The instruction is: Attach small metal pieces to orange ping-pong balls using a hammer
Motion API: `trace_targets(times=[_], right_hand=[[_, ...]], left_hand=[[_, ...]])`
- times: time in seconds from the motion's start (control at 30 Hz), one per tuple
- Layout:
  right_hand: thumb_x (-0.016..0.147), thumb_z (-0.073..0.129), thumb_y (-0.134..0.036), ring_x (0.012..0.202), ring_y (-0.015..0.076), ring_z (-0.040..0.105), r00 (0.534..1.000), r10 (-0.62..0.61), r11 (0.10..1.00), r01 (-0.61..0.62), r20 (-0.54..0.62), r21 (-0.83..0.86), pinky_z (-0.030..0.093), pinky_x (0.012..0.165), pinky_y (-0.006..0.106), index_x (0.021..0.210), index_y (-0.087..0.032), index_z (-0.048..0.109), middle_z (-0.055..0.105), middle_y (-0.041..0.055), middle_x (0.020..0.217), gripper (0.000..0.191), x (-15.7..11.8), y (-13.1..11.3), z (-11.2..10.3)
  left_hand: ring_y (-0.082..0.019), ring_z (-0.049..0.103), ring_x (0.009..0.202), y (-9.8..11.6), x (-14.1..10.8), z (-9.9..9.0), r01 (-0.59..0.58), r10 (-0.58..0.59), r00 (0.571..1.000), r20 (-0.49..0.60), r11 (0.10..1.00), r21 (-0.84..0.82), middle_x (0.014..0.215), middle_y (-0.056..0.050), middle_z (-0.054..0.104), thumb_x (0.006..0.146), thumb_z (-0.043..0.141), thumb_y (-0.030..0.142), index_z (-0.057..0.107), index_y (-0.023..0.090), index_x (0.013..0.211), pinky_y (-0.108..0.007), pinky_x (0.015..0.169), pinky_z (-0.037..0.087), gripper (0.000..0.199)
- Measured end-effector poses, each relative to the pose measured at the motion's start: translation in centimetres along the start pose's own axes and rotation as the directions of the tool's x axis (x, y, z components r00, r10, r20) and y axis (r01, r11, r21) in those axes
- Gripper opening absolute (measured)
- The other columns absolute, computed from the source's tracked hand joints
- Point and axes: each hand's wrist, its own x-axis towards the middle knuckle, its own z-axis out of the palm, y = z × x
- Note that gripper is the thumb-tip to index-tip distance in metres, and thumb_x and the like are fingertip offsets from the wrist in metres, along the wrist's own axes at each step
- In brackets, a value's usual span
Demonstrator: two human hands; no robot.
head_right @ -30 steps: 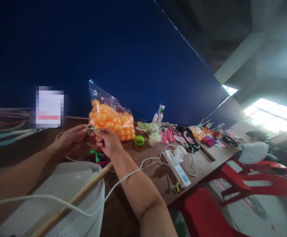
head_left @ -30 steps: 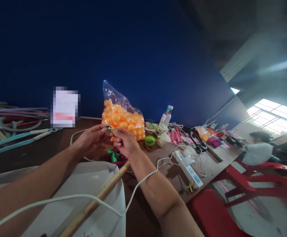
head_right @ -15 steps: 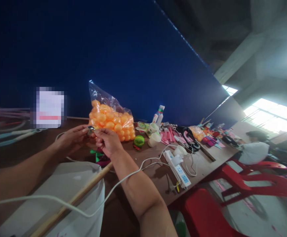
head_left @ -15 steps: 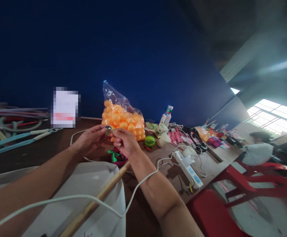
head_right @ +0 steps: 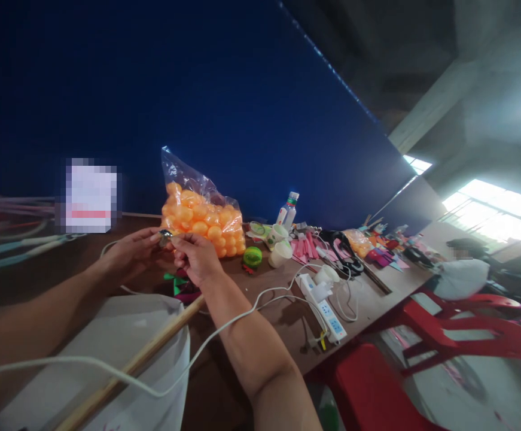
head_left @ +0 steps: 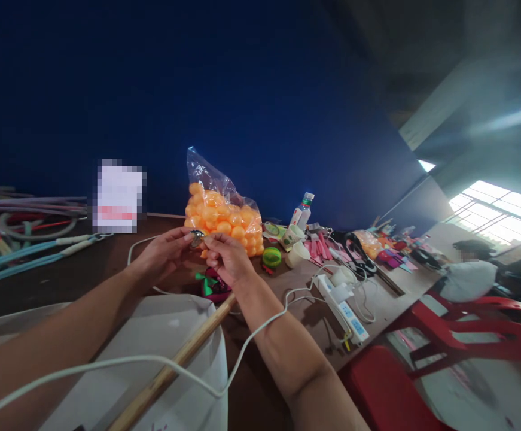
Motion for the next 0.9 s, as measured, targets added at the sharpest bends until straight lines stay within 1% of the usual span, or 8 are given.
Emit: trace_targets(times=[0.13, 0.23, 0.33, 0.4, 0.5, 0.6, 0.73, 0.9], right_hand=[[0.063, 0.076, -0.021, 0.045, 0.0024, 0.040, 1.000, -0.004, 0.999, 0.004, 0.004, -0.032, 0.031, 0.039, 0.013, 0.070, -0.014, 0.059, 0.062, -0.0007, 0.062, 0.019, 0.04, 0.08, -0.07], [0.063, 0.076, -0.021, 0.044, 0.0027, 0.042, 1.000, -0.006, 0.999, 0.006, -0.003, -0.046, 0.034, 0.040, 0.013, 0.070, -0.014, 0.058, 0.062, -0.0012, 0.062, 0.021, 0.13, 0.27, -0.15], [0.063, 0.076, -0.023, 0.044, 0.0034, 0.045, 1.000, -0.014, 0.998, 0.013, -0.018, -0.063, 0.038, 0.040, 0.014, 0.073, -0.014, 0.056, 0.062, -0.0020, 0.061, 0.023, 0.23, 0.47, -0.21], [0.064, 0.076, -0.024, 0.045, 0.0042, 0.047, 0.999, -0.016, 0.997, 0.014, -0.031, -0.076, 0.041, 0.041, 0.015, 0.078, -0.015, 0.056, 0.063, -0.0026, 0.062, 0.026, 0.28, 0.57, -0.23], [0.064, 0.076, -0.024, 0.046, 0.0056, 0.050, 0.998, -0.013, 0.997, 0.008, -0.060, -0.081, 0.044, 0.042, 0.016, 0.088, -0.016, 0.055, 0.064, -0.0031, 0.063, 0.033, 0.32, 0.63, -0.22], [0.065, 0.076, -0.022, 0.047, 0.0064, 0.051, 0.998, -0.011, 0.997, 0.005, -0.069, -0.076, 0.046, 0.042, 0.017, 0.093, -0.016, 0.055, 0.064, -0.0028, 0.064, 0.036, 0.27, 0.56, -0.17], [0.067, 0.073, -0.019, 0.047, 0.0065, 0.051, 0.998, 0.007, 0.997, -0.011, -0.057, -0.077, 0.048, 0.043, 0.017, 0.095, -0.014, 0.056, 0.064, -0.0026, 0.063, 0.033, 0.16, 0.40, -0.09], [0.070, 0.071, -0.017, 0.045, 0.0067, 0.051, 0.998, 0.005, 0.997, -0.010, -0.056, -0.079, 0.047, 0.042, 0.017, 0.094, -0.014, 0.056, 0.064, -0.0026, 0.061, 0.028, 0.26, 0.40, -0.21]], left_hand=[[-0.018, 0.069, 0.072, 0.07, -0.11, 0.13, -0.003, 0.003, 1.000, 0.002, 1.000, 0.010, 0.080, -0.008, 0.072, 0.074, 0.073, 0.021, 0.070, 0.012, 0.087, -0.031, 0.074, 0.056, 0.016], [-0.020, 0.069, 0.071, 0.04, -0.16, 0.23, 0.007, -0.008, 1.000, 0.009, 1.000, 0.016, 0.080, -0.009, 0.072, 0.073, 0.074, 0.023, 0.069, 0.012, 0.088, -0.033, 0.071, 0.056, 0.019], [-0.019, 0.069, 0.071, -0.14, -0.09, 0.13, -0.010, 0.010, 1.000, 0.005, 1.000, 0.007, 0.081, -0.009, 0.072, 0.071, 0.075, 0.023, 0.069, 0.011, 0.088, -0.031, 0.070, 0.056, 0.021], [-0.019, 0.069, 0.071, -0.24, -0.05, 0.04, -0.012, 0.012, 1.000, 0.002, 1.000, 0.003, 0.082, -0.009, 0.072, 0.072, 0.075, 0.023, 0.069, 0.011, 0.088, -0.030, 0.069, 0.056, 0.021], [-0.020, 0.069, 0.069, -0.28, -0.07, -0.03, 0.014, -0.014, 1.000, 0.015, 1.000, 0.002, 0.080, -0.009, 0.072, 0.073, 0.074, 0.023, 0.069, 0.012, 0.088, -0.033, 0.067, 0.057, 0.020], [-0.021, 0.070, 0.068, -0.26, -0.13, -0.04, 0.021, -0.021, 0.999, 0.028, 1.000, -0.009, 0.080, -0.009, 0.072, 0.073, 0.073, 0.022, 0.069, 0.012, 0.090, -0.033, 0.066, 0.058, 0.020], [-0.022, 0.070, 0.069, -0.18, -0.27, 0.08, 0.029, -0.028, 0.999, 0.045, 0.999, -0.029, 0.080, -0.011, 0.073, 0.074, 0.073, 0.020, 0.068, 0.011, 0.091, -0.033, 0.064, 0.059, 0.020], [-0.023, 0.070, 0.067, -0.07, -0.43, 0.27, 0.055, -0.054, 0.998, 0.030, 0.998, -0.027, 0.079, -0.011, 0.072, 0.074, 0.071, 0.018, 0.067, 0.011, 0.091, -0.035, 0.061, 0.059, 0.018]])
